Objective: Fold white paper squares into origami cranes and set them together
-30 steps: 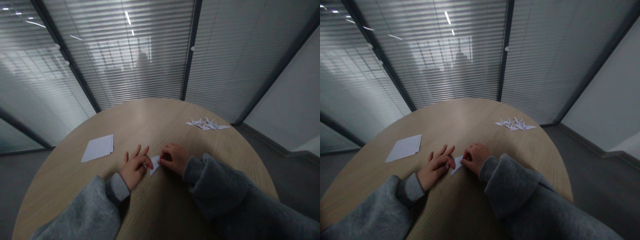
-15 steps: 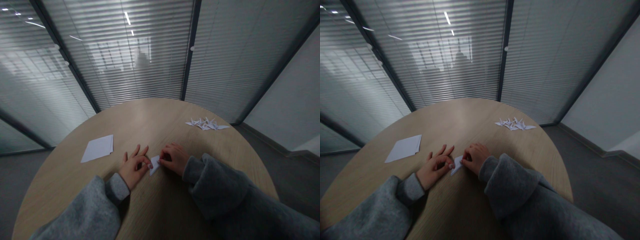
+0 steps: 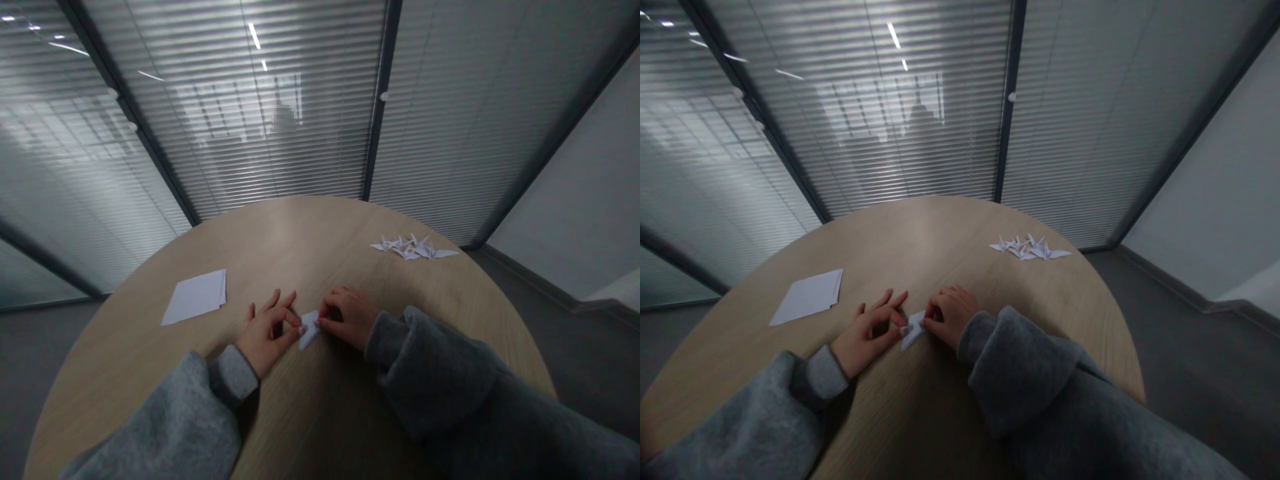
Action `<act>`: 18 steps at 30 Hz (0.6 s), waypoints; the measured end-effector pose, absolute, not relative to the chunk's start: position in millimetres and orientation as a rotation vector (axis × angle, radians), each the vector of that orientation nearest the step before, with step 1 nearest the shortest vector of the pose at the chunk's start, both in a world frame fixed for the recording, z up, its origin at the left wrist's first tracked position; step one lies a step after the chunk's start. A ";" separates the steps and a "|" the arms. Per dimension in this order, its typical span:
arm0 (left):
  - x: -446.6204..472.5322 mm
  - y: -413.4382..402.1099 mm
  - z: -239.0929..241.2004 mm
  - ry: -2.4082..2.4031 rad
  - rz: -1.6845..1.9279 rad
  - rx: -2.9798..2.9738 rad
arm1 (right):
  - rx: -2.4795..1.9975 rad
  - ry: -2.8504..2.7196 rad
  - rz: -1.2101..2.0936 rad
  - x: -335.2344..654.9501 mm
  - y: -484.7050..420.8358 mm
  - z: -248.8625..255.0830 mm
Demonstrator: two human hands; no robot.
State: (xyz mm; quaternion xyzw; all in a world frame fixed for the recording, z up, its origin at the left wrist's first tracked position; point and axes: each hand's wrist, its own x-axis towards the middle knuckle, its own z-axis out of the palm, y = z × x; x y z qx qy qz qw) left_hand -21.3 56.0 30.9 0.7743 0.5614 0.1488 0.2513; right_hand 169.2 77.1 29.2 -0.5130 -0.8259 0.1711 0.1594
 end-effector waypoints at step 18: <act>-19.5 52.3 30.7 1.607 0.299 2.300 | -1.465 -2.358 0.466 169.0 75.6 29.3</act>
